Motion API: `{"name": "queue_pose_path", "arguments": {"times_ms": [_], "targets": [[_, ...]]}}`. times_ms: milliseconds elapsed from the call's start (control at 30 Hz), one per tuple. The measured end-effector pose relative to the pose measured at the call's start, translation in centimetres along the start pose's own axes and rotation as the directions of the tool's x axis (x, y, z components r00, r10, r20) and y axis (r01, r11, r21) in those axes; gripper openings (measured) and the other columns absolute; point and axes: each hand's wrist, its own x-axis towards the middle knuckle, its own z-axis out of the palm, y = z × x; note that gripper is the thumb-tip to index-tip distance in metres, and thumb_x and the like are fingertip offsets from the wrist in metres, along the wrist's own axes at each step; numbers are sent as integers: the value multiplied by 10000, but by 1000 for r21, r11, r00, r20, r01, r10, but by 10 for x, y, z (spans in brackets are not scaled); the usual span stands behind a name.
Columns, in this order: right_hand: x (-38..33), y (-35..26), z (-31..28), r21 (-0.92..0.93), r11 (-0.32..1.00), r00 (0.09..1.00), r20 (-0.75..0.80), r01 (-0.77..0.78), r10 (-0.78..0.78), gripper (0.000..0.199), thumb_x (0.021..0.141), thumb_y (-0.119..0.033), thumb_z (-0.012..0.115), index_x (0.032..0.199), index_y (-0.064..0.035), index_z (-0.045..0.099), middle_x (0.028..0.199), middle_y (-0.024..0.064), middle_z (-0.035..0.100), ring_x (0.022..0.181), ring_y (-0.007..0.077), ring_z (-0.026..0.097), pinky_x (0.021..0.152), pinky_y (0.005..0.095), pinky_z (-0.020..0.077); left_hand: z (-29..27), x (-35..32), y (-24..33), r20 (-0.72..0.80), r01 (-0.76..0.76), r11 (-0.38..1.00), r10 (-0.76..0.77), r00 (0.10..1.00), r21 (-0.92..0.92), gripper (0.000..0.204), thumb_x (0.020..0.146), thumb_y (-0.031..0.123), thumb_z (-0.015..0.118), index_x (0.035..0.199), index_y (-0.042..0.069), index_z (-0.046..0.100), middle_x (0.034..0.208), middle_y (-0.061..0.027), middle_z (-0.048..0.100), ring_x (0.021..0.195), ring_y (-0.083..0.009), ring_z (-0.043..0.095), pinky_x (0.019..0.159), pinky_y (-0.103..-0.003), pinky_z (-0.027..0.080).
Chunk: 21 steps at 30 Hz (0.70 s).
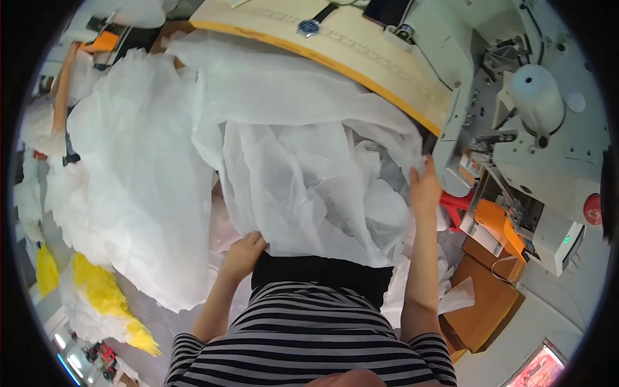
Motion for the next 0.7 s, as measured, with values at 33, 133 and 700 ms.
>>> {"name": "queue_pose_path", "arguments": {"times_ms": [33,133,700], "targets": [[-13,-20,-17,14,1000,999,23,22,-22,221,842,-158,580,1010,-13,585,945,178,624,875,399,584,783,452,463,1,-10,-2,113,184,981,-177,978,-57,142,685,44,615,817,75,575,804,-92,566,689,-255,588,549,-366,454],[-65,-74,-49,275,827,843,-390,491,-371,154,829,-104,606,964,-28,603,898,135,619,821,311,592,768,395,474,-66,22,7,450,425,872,-287,846,-243,106,766,68,628,871,68,610,842,-89,597,719,-272,599,569,-372,467],[-63,-56,-121,990,123,954,107,-74,-282,176,868,21,547,1014,-55,485,929,-5,483,814,48,445,679,184,368,-193,243,73,488,-145,924,314,814,-353,207,656,94,743,810,34,619,759,-69,536,731,-244,540,673,-330,427]]}}
